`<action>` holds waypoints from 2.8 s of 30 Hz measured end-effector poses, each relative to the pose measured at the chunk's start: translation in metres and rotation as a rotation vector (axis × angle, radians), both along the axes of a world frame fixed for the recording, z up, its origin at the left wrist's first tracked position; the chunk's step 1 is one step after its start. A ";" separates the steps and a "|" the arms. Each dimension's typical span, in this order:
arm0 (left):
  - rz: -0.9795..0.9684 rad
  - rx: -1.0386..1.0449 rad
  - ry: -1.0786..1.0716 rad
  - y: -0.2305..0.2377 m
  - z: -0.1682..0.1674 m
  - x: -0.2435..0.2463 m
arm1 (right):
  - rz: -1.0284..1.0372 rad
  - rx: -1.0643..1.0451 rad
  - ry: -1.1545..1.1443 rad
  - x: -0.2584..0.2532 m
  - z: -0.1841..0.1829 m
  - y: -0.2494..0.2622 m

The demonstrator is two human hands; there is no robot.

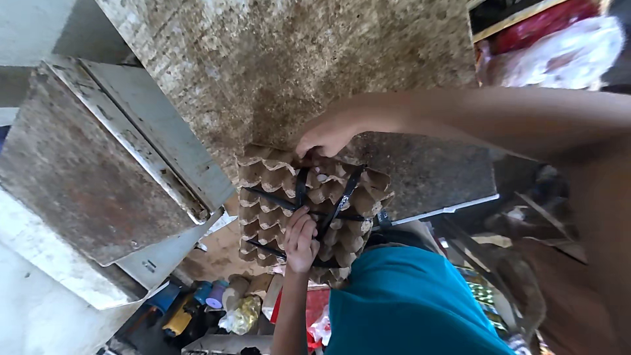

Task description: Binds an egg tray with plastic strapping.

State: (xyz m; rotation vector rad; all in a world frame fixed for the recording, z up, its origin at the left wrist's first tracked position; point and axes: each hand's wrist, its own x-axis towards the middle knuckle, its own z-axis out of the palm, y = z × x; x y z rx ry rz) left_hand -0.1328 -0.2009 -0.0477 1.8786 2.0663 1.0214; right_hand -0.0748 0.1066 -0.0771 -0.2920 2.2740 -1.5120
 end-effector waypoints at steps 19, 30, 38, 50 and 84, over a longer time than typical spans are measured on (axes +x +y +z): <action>-0.045 0.071 -0.251 -0.002 -0.007 -0.011 | -1.489 -0.032 -0.904 0.284 0.070 -0.199; -0.158 -0.130 -0.435 -0.015 0.018 -0.026 | -1.784 0.538 -1.039 0.250 0.023 -0.245; -0.442 -0.184 -0.416 -0.031 0.031 -0.073 | -1.970 -0.181 -0.825 0.252 0.054 -0.224; -0.318 -0.430 -0.274 -0.015 0.067 -0.055 | -2.084 0.172 -1.012 0.259 0.022 -0.236; 0.103 -0.508 -0.347 -0.046 0.055 -0.025 | -1.550 0.440 -0.649 0.209 0.152 -0.395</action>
